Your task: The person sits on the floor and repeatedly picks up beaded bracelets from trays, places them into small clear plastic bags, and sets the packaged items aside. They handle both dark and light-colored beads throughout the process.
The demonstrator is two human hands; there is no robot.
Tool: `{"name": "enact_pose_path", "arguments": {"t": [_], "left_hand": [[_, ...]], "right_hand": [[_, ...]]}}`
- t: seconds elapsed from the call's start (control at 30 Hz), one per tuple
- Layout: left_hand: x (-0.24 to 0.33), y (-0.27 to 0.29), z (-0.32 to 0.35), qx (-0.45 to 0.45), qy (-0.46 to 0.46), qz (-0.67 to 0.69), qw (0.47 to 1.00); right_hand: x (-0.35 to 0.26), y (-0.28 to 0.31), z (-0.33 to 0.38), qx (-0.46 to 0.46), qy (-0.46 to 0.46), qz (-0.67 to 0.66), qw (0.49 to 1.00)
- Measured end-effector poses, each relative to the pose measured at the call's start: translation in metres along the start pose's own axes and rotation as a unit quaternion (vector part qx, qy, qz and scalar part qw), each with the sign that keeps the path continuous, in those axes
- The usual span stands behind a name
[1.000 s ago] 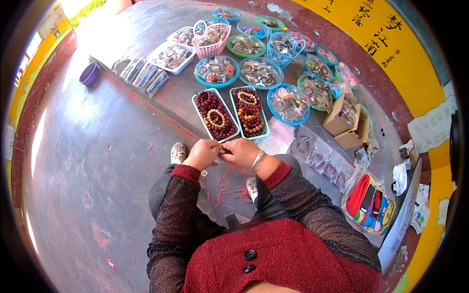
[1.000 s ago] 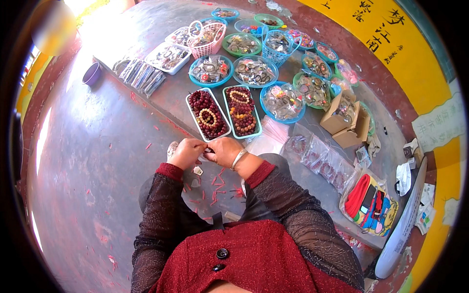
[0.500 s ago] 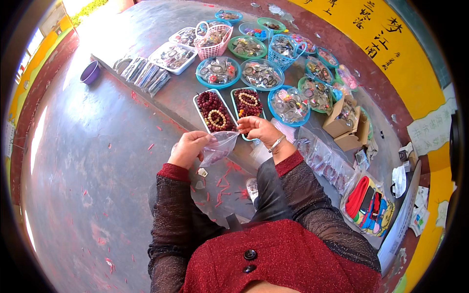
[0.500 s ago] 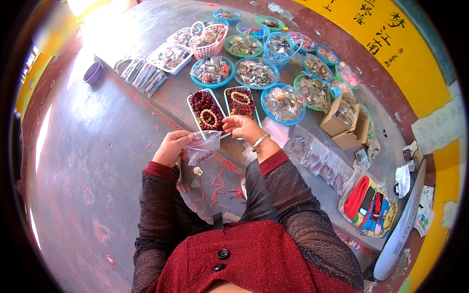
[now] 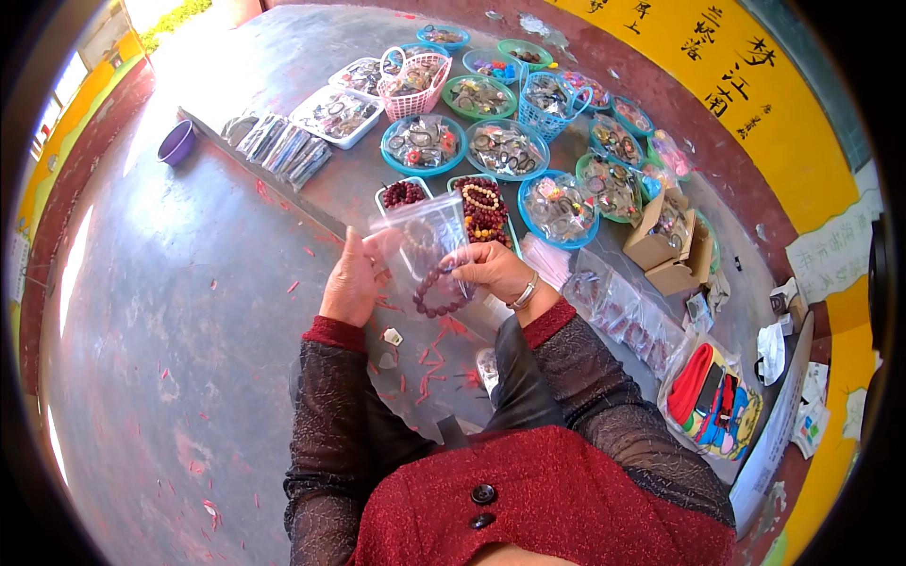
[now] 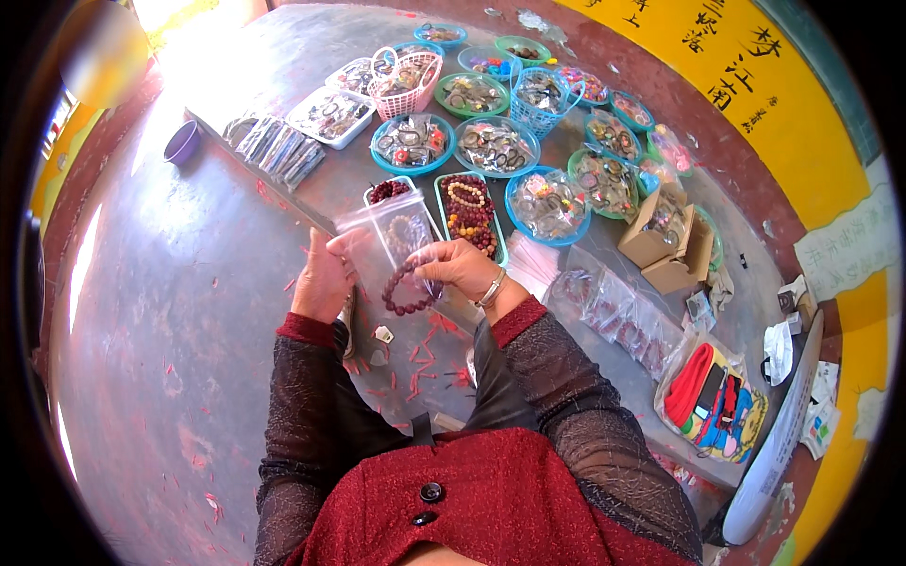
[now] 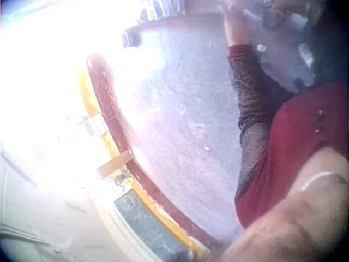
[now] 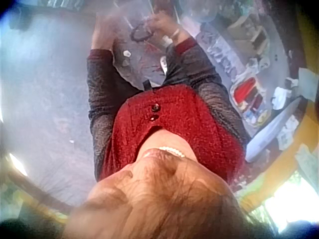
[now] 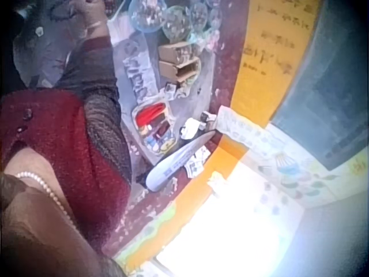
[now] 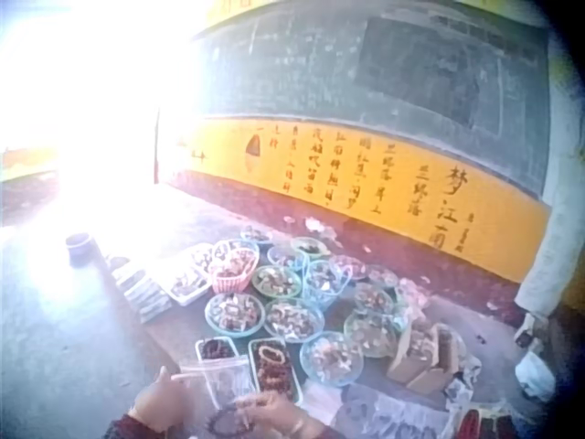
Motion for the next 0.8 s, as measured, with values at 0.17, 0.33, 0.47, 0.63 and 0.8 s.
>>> {"name": "enact_pose_path", "arguments": {"t": [0.17, 0.33, 0.47, 0.63, 0.8], "left_hand": [[-0.022, -0.020, -0.006, -0.076, 0.032, -0.192, 0.978], [-0.033, -0.024, 0.003, -0.078, 0.082, -0.212, 0.971], [-0.033, -0.023, 0.005, -0.059, 0.092, -0.209, 0.972], [-0.040, -0.016, -0.003, -0.062, 0.090, -0.142, 0.984], [-0.028, -0.028, 0.007, -0.088, 0.052, -0.100, 0.990]], "right_hand": [[0.003, 0.018, -0.007, 0.054, 0.013, -0.134, 0.989], [0.005, 0.017, -0.007, 0.055, 0.014, -0.078, 0.995], [0.008, 0.014, -0.009, 0.069, 0.003, -0.069, 0.995], [0.000, 0.010, -0.006, 0.068, 0.038, -0.043, 0.996], [-0.004, 0.004, -0.002, 0.097, 0.080, 0.054, 0.991]]}}
Point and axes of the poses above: each hand's wrist, its own z-axis away from the middle knuckle, its own y-axis out of the back of the hand, x = y × z, the point moved 5 cm from there along -z, towards the middle knuckle, and after that the axes turned 4 degrees about -z, right-handed, at the moved point
